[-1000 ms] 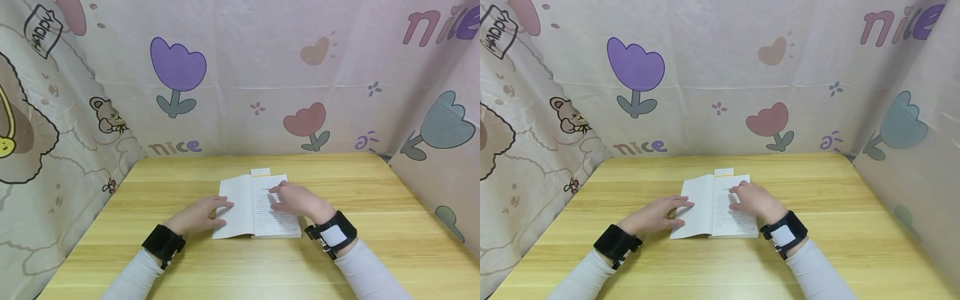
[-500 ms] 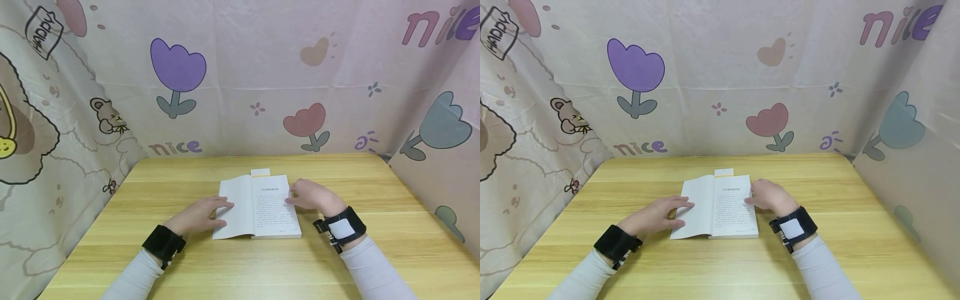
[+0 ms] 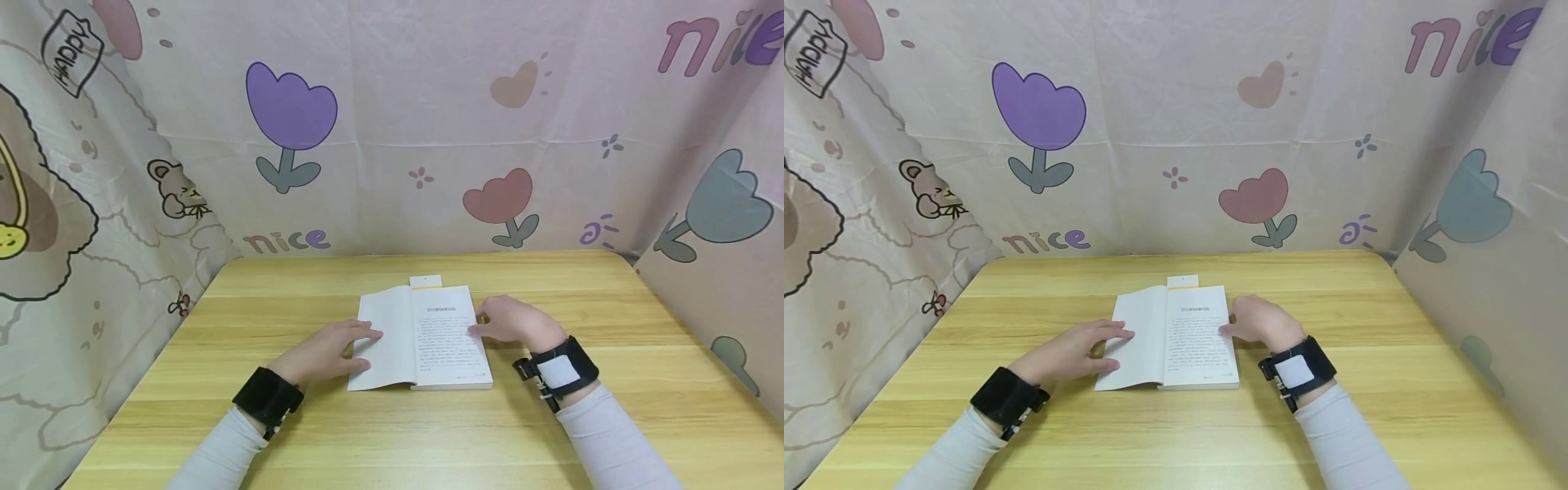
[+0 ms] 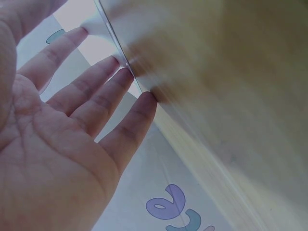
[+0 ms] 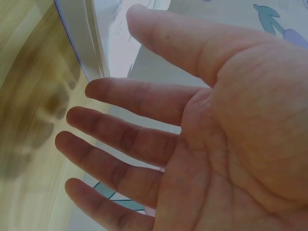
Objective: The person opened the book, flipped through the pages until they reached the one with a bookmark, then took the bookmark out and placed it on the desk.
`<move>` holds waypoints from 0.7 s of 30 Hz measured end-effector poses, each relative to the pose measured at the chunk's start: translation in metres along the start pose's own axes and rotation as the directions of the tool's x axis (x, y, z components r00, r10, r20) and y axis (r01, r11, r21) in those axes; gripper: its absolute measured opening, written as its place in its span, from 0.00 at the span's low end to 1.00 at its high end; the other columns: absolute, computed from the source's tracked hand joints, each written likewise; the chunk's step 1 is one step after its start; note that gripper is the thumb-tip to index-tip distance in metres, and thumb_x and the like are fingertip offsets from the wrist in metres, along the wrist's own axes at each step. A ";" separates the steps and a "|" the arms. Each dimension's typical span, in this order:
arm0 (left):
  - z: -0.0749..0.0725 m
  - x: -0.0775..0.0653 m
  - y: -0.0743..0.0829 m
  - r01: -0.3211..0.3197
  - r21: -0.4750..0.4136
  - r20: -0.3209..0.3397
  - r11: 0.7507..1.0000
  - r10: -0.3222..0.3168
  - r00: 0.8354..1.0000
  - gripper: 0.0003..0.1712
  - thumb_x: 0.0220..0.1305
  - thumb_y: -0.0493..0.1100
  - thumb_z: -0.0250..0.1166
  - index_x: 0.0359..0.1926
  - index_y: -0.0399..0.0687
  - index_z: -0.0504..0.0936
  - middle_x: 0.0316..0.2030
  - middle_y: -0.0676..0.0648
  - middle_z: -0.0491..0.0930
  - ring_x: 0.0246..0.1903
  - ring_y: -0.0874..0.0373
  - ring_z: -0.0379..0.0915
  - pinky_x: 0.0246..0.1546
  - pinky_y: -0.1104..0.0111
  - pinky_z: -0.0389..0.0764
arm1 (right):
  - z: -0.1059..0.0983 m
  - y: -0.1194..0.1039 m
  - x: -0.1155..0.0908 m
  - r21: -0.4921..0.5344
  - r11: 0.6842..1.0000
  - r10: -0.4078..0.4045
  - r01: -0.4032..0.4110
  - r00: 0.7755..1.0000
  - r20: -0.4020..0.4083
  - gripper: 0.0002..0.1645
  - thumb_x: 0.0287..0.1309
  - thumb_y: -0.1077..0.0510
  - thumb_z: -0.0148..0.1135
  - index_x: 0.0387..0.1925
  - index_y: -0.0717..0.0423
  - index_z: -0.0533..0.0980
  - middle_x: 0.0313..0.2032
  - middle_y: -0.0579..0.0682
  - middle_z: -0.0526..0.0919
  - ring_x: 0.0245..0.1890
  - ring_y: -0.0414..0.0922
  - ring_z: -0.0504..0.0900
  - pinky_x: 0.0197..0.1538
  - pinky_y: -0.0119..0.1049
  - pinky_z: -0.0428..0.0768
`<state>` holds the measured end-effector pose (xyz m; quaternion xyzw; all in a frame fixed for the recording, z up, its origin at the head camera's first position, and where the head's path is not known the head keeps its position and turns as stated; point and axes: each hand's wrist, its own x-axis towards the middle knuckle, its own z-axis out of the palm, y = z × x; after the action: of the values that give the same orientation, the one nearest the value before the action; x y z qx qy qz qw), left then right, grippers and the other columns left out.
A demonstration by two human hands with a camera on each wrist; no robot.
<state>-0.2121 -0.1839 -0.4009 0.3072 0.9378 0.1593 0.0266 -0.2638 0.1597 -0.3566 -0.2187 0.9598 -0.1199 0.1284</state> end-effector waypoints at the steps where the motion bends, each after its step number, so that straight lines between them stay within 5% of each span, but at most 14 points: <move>1: 0.000 0.000 0.000 -0.001 -0.001 0.000 1.000 0.001 1.000 0.31 0.60 0.54 0.67 0.64 0.55 0.75 0.64 0.45 0.68 0.64 0.50 0.60 0.61 0.54 0.64 | 0.000 0.000 0.000 -0.006 1.000 -0.004 0.004 1.000 0.000 0.14 0.61 0.50 0.63 0.38 0.57 0.82 0.18 0.45 0.67 0.18 0.39 0.67 0.24 0.31 0.67; 14: 0.000 0.000 0.000 -0.003 -0.010 0.005 1.000 0.003 1.000 0.31 0.61 0.53 0.66 0.64 0.54 0.74 0.65 0.44 0.67 0.64 0.50 0.60 0.61 0.55 0.63 | -0.002 -0.002 -0.003 -0.016 1.000 -0.017 0.017 1.000 -0.001 0.12 0.61 0.49 0.62 0.29 0.53 0.78 0.18 0.45 0.66 0.19 0.40 0.67 0.24 0.32 0.66; 21: -0.001 0.000 0.001 -0.001 -0.023 0.005 1.000 0.001 1.000 0.31 0.61 0.53 0.66 0.64 0.54 0.74 0.64 0.44 0.68 0.64 0.50 0.60 0.61 0.55 0.63 | -0.005 -0.001 -0.002 -0.033 0.999 -0.023 0.022 1.000 -0.006 0.22 0.61 0.49 0.62 0.49 0.60 0.80 0.26 0.48 0.75 0.23 0.41 0.70 0.30 0.35 0.70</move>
<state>-0.2114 -0.1838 -0.3998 0.3079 0.9356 0.1697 0.0323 -0.2627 0.1605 -0.3511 -0.2313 0.9596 -0.1060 0.1204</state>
